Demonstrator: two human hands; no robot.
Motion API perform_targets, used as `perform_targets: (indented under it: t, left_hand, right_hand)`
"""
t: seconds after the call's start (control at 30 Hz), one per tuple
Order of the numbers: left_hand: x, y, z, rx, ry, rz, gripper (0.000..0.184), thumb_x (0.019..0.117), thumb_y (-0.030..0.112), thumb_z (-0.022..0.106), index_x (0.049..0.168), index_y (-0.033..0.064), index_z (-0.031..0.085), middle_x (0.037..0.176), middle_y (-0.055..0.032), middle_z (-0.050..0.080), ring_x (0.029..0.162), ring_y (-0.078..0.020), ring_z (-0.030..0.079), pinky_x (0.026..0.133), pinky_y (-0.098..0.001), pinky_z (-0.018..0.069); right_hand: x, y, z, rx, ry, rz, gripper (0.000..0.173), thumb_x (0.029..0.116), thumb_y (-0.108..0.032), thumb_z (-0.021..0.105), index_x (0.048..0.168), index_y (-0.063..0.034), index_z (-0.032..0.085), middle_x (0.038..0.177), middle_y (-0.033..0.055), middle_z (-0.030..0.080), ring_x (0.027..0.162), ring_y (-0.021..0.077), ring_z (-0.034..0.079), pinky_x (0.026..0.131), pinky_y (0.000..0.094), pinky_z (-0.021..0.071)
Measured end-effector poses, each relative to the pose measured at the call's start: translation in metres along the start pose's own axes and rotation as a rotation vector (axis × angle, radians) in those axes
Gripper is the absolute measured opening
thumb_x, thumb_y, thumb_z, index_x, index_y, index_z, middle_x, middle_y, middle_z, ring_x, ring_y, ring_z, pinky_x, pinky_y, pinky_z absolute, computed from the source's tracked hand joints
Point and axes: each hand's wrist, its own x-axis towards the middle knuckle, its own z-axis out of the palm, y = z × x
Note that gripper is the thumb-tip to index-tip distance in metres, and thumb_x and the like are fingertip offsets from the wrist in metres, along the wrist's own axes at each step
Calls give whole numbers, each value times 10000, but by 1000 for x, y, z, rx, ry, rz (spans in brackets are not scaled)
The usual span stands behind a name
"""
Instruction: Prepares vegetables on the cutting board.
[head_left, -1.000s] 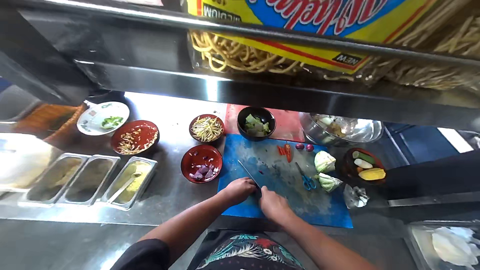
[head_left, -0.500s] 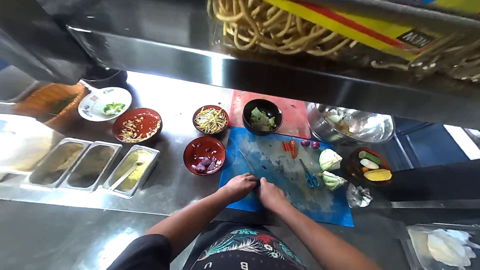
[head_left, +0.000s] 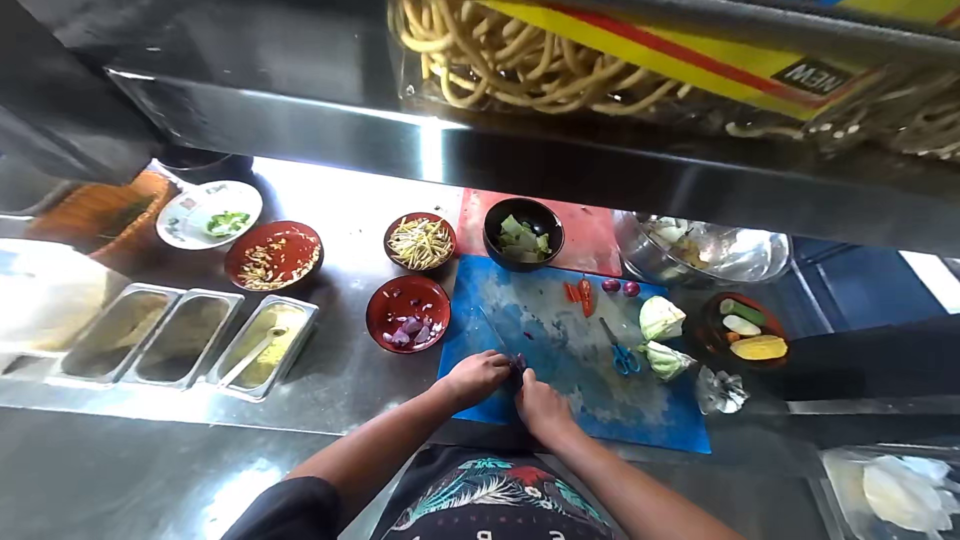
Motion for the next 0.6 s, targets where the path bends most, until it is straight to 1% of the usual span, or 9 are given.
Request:
perform_targets:
  t: [0.07, 0.17, 0.23, 0.3, 0.37, 0.47, 0.53, 0.6]
  left_hand:
    - [0, 0, -1, 3, 1, -3, 226, 1024, 11, 509, 1094, 7, 724, 1224, -110, 715, 1177, -255, 673, 1022, -398, 547]
    - [-1, 0, 2, 7, -6, -1, 224, 1021, 12, 515, 1087, 10, 729, 1210, -110, 717, 1181, -251, 670, 1028, -392, 544]
    - [0, -2, 3, 6, 8, 9, 225, 1022, 12, 508, 1073, 3, 727, 1195, -118, 719, 1173, -258, 674, 1020, -393, 549]
    - [0, -1, 2, 2, 10, 14, 220, 1021, 11, 511, 1065, -3, 726, 1199, -121, 717, 1167, -261, 676, 1015, -398, 551]
    - [-1, -1, 1, -5, 5, 16, 209, 1020, 11, 521, 1064, -1, 725, 1200, -120, 715, 1163, -262, 675, 1010, -403, 554]
    - [-2, -1, 4, 11, 19, 25, 198, 1016, 18, 536, 1060, 13, 729, 1170, -111, 720, 1132, -259, 684, 984, -401, 566]
    - [-2, -3, 5, 14, 20, 16, 201, 1013, 10, 526, 1046, 5, 724, 1188, -114, 718, 1153, -261, 679, 999, -402, 561]
    - [-2, -2, 4, -7, -6, -5, 219, 1017, 6, 515, 1079, -11, 724, 1241, -126, 705, 1205, -271, 660, 1038, -415, 539]
  right_hand:
    - [5, -2, -5, -7, 5, -21, 397, 1089, -267, 356, 1429, -93, 468, 1191, 178, 702, 1112, 363, 700, 889, 559, 568]
    - [-7, -10, -27, -21, -60, -21, 379, 1079, -226, 368, 1416, -87, 472, 1225, 180, 686, 1151, 357, 683, 921, 556, 555]
    - [-10, -9, -18, -7, -53, 3, 389, 1077, -231, 374, 1428, -86, 457, 1227, 182, 685, 1141, 361, 689, 908, 559, 563]
    - [1, -5, 0, 9, 14, -3, 402, 1080, -261, 387, 1434, -87, 468, 1182, 182, 705, 1099, 371, 705, 877, 561, 574]
    - [7, -8, -6, -1, 7, -26, 403, 1090, -266, 379, 1446, -95, 455, 1196, 179, 700, 1108, 371, 700, 895, 560, 569]
    - [-5, -15, -24, -24, -35, -26, 387, 1069, -217, 394, 1426, -85, 466, 1210, 183, 689, 1129, 363, 691, 901, 557, 563]
    - [-6, -14, -14, -21, -22, -3, 396, 1075, -223, 385, 1442, -87, 448, 1204, 187, 693, 1118, 370, 698, 892, 557, 571]
    - [3, -10, -1, 0, 24, -19, 416, 1078, -246, 397, 1455, -81, 454, 1181, 192, 703, 1094, 378, 705, 887, 560, 573]
